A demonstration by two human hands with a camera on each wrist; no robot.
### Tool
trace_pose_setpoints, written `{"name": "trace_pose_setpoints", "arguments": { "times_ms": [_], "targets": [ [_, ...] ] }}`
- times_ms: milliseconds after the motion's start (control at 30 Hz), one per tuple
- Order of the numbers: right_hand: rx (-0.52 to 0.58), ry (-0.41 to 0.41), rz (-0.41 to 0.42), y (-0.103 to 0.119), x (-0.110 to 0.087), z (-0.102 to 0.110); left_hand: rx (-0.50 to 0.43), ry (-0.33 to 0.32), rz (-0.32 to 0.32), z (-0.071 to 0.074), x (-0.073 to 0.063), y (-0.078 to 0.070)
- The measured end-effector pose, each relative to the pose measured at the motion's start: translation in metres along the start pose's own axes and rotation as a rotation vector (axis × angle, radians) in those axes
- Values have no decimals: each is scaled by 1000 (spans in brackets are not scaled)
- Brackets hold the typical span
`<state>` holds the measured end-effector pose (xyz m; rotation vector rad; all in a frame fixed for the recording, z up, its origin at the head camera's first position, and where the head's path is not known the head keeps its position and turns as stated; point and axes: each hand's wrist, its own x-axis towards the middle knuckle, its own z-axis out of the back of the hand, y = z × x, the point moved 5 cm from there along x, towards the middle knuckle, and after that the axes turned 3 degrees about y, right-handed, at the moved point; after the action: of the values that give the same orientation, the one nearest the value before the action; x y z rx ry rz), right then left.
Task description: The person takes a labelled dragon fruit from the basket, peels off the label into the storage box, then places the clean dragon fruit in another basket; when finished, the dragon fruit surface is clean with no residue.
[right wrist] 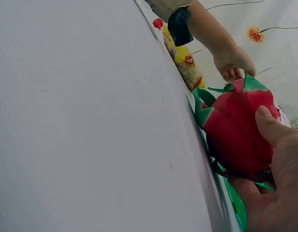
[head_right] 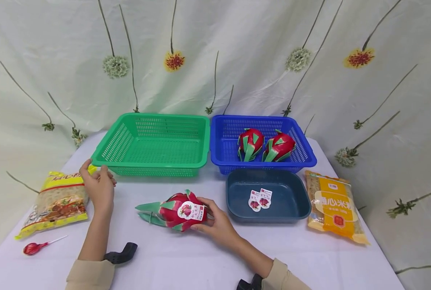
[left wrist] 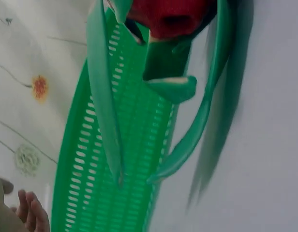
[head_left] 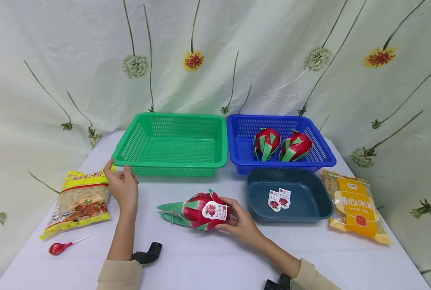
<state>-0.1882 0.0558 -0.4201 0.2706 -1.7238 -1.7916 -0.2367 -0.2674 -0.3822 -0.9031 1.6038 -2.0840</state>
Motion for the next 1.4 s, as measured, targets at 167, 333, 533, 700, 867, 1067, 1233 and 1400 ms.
{"name": "trace_pose_setpoints", "arguments": {
  "times_ms": [167,333,533,700,867,1067,1233,1400],
  "targets": [
    [33,-21,40,-8,0,1,43,436,-502,-29,-39,-46],
    [69,-47,90,-25,1,4,205,984,-592,-67,-86,-38],
    [44,-66,101,-25,0,4,341,1131,-537,-81,-105,-20],
    [32,-59,98,-15,-1,3,398,1134,-556,-82,-109,-15],
    [22,-61,72,0,-2,2,403,1102,-574,-84,-110,-14],
    [-146,-111,113,20,-1,3,360,1015,-666,-83,-111,-12],
    [-277,-250,187,42,-2,8,315,928,-756,-80,-111,-12],
    [-313,-352,123,52,-2,13,257,868,-820,-78,-110,-15]
  ]
}}
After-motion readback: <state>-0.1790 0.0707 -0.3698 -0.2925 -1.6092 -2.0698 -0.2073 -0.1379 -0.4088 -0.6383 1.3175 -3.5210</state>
